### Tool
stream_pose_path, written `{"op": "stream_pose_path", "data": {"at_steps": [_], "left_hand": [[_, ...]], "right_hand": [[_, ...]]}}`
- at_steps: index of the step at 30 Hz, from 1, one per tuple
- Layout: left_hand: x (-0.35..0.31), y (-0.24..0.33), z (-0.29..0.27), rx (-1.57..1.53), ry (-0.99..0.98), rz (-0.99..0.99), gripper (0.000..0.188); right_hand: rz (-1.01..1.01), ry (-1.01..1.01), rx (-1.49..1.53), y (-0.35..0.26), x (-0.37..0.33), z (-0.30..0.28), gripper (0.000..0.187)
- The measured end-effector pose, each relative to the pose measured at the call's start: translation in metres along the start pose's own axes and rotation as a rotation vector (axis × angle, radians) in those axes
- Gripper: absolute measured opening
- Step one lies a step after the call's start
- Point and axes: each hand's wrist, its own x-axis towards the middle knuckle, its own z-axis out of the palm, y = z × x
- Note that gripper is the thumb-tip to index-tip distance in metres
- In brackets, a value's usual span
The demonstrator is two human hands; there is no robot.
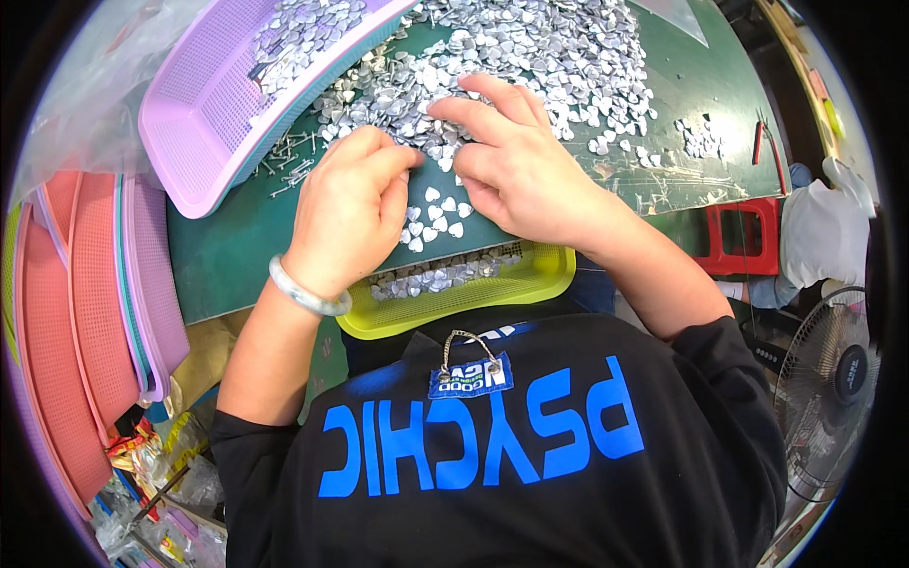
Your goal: The person sorts small, silver, heart-shaped metal pieces on a green table, picking them up by hand and placing them into a yellow basket. The person also moves a purple basket to the side to clear the workspace.
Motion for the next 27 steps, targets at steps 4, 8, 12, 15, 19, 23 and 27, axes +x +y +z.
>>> {"op": "stream_pose_path", "data": {"at_steps": [4, 8, 12, 15, 19, 23, 27], "left_hand": [[0.001, 0.003, 0.000, 0.066, -0.046, 0.073, 0.027], [-0.002, 0.005, 0.002, 0.145, -0.088, 0.086, 0.031], [-0.004, 0.005, 0.000, 0.144, -0.096, 0.098, 0.032], [-0.003, 0.004, 0.001, 0.096, -0.048, 0.096, 0.032], [-0.004, 0.006, 0.004, 0.110, -0.070, 0.120, 0.039], [-0.003, 0.007, 0.008, 0.104, -0.090, 0.120, 0.038], [-0.010, 0.012, 0.005, 0.069, -0.112, 0.079, 0.037]], "right_hand": [[-0.001, 0.004, -0.003, 0.001, 0.001, -0.004, 0.010], [-0.016, -0.008, 0.013, 0.001, 0.001, -0.004, 0.010], [-0.032, -0.034, 0.021, 0.000, 0.001, -0.003, 0.008], [-0.038, 0.020, 0.052, 0.007, 0.008, -0.010, 0.005], [-0.158, 0.252, 0.030, 0.015, 0.054, -0.026, 0.004], [-0.327, 0.466, 0.028, 0.015, 0.110, -0.037, 0.008], [-0.305, 0.429, -0.012, 0.019, 0.119, -0.032, 0.008]]}}
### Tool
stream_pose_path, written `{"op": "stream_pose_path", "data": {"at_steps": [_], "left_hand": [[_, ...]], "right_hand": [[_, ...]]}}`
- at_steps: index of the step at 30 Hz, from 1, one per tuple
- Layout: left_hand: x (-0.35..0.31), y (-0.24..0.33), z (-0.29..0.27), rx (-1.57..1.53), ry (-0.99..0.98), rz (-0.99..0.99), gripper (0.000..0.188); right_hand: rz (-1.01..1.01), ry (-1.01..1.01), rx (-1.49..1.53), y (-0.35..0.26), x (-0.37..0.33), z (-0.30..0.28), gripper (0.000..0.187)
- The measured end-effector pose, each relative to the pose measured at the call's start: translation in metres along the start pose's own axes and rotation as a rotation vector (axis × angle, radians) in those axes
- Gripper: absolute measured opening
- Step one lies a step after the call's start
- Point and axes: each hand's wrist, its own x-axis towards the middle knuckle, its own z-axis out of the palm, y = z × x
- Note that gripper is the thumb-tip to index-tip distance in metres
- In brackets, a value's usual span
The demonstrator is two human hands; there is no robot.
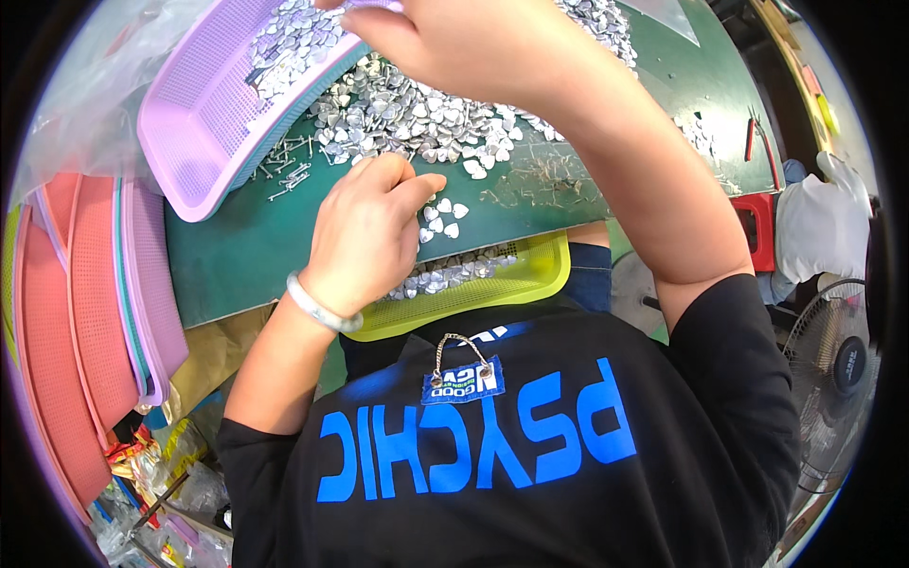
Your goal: The person sorts small, silver, heart-shaped metal pieces on a green table, picking them up by hand and placing them into a yellow basket. The person also moves a purple basket to the side to clear the workspace.
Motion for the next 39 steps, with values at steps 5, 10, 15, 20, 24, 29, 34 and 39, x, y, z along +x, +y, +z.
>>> {"op": "stream_pose_path", "data": {"at_steps": [5, 10, 15, 20, 24, 29, 34, 39], "left_hand": [[-0.011, 0.002, 0.003, -0.027, 0.036, 0.014, 0.036], [-0.013, 0.004, 0.002, -0.059, 0.024, 0.029, 0.032], [-0.011, 0.000, 0.006, -0.120, 0.126, 0.009, 0.024], [-0.002, 0.004, 0.010, -0.108, 0.146, -0.058, 0.014], [0.010, 0.013, 0.010, -0.063, 0.086, -0.093, 0.011], [0.019, 0.013, 0.016, -0.047, 0.092, -0.094, 0.007], [0.018, 0.006, 0.012, 0.068, 0.156, 0.013, 0.011], [0.008, 0.004, 0.005, -0.038, 0.037, 0.017, 0.006]], "right_hand": [[0.309, -0.467, -0.063, -0.025, -0.055, -0.039, 0.008], [0.381, -0.561, 0.031, -0.046, -0.109, -0.051, 0.013], [0.354, -0.480, 0.027, -0.057, -0.121, -0.045, 0.015], [0.401, -0.443, 0.070, -0.056, -0.121, -0.041, 0.013], [0.404, -0.444, 0.071, -0.059, -0.122, -0.040, 0.012], [0.398, -0.433, 0.053, -0.058, -0.125, -0.041, 0.012], [0.424, -0.339, -0.029, -0.051, -0.125, -0.034, 0.015], [0.404, -0.444, -0.026, -0.055, -0.122, -0.037, 0.014]]}}
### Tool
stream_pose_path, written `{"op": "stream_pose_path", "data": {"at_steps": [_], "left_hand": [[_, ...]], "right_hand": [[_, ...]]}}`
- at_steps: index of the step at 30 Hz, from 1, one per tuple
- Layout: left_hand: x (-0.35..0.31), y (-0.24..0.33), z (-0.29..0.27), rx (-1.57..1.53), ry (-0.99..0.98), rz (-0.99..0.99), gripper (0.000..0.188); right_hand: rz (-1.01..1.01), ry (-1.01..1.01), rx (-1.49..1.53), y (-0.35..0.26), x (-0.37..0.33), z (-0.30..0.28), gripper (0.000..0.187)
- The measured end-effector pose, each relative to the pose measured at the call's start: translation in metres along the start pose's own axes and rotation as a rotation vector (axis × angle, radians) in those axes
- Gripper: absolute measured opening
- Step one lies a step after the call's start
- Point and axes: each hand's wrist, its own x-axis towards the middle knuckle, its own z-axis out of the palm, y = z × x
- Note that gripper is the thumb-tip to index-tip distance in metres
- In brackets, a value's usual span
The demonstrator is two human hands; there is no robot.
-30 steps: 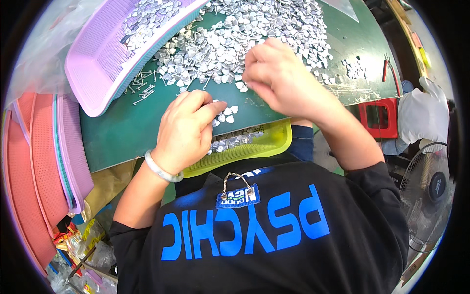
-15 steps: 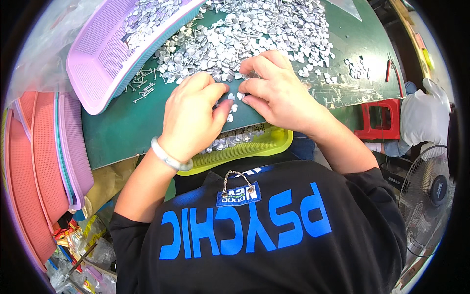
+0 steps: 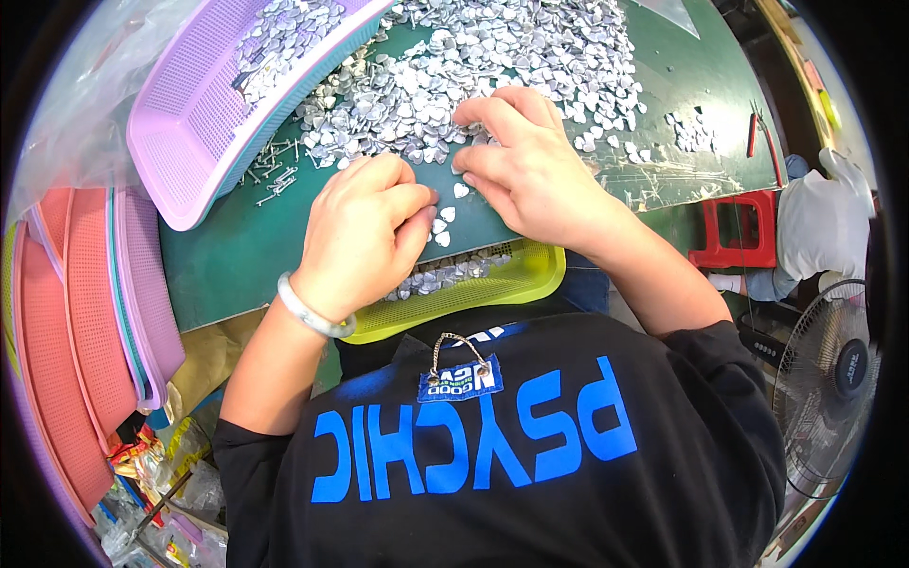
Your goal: The person sorts small, silver, heart-shaped metal pieces on a green table, picking them up by hand and placing them into a yellow basket. The person also moves a purple basket to the side to clear the workspace.
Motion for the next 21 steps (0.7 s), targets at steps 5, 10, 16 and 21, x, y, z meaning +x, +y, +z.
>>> {"op": "stream_pose_path", "data": {"at_steps": [5, 10, 16, 21], "left_hand": [[0.004, -0.002, 0.003, -0.053, 0.089, -0.067, 0.011], [0.019, -0.004, 0.014, 0.068, 0.147, -0.100, 0.010], [0.026, -0.005, 0.019, 0.135, 0.150, -0.062, 0.009], [0.022, 0.001, 0.001, -0.099, 0.005, -0.297, 0.005]], "right_hand": [[-0.031, -0.013, 0.051, -0.002, 0.000, -0.003, 0.011], [-0.020, 0.009, 0.127, -0.005, -0.001, -0.002, 0.009], [-0.016, 0.041, 0.114, 0.001, -0.001, 0.000, 0.009], [-0.083, -0.022, 0.093, -0.004, 0.003, -0.004, 0.010]]}}
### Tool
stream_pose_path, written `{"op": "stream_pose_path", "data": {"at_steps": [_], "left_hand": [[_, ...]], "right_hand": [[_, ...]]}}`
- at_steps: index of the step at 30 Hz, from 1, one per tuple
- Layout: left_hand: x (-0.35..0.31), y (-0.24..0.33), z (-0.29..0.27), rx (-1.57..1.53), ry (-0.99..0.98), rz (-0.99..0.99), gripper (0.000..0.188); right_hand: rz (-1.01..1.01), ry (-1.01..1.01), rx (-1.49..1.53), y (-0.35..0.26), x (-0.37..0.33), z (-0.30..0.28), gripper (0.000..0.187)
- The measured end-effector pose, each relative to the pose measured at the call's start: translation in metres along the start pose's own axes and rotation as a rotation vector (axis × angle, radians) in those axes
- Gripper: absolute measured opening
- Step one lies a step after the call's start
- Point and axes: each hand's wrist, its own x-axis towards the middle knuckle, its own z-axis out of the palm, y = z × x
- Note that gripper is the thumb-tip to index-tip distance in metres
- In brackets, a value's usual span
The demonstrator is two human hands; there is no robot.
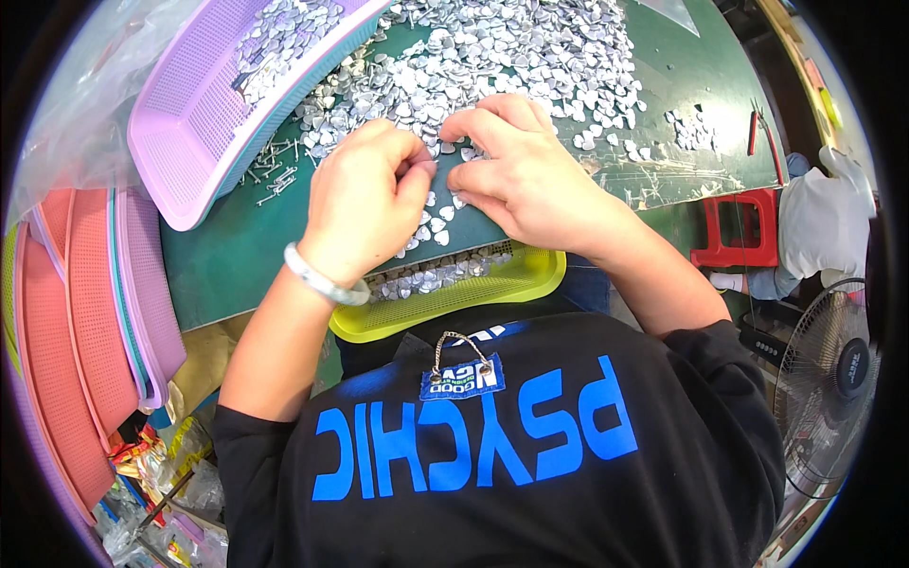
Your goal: The person sorts small, silver, heart-shaped metal pieces on a green table, picking them up by hand and placing them into a yellow basket. The person also moves a purple basket to the side to clear the workspace.
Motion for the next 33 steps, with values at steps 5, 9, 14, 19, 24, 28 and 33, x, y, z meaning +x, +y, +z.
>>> {"op": "stream_pose_path", "data": {"at_steps": [5, 9, 14, 19, 24, 28, 33], "left_hand": [[-0.003, -0.006, -0.008, 0.142, -0.075, 0.037, 0.009], [-0.009, -0.005, -0.014, 0.208, -0.090, 0.045, 0.009], [-0.020, -0.007, -0.021, 0.216, -0.013, 0.070, 0.007], [-0.038, -0.015, -0.027, 0.146, 0.048, 0.138, 0.013], [-0.059, -0.018, -0.030, 0.104, -0.001, 0.118, 0.022], [-0.065, -0.018, -0.025, 0.113, 0.021, 0.167, 0.024], [-0.067, -0.023, -0.026, 0.075, 0.109, 0.127, 0.030]], "right_hand": [[-0.008, -0.031, -0.039, 0.001, 0.004, 0.004, 0.012], [0.032, -0.020, -0.046, -0.002, 0.006, 0.005, 0.014], [0.076, 0.091, -0.021, 0.002, 0.000, -0.002, 0.018], [0.064, 0.014, -0.010, -0.004, -0.016, -0.008, 0.020], [0.020, -0.075, 0.014, -0.016, -0.025, -0.007, 0.026], [0.086, -0.044, -0.020, -0.010, -0.022, -0.004, 0.031], [0.085, -0.056, -0.102, -0.011, -0.018, 0.001, 0.034]]}}
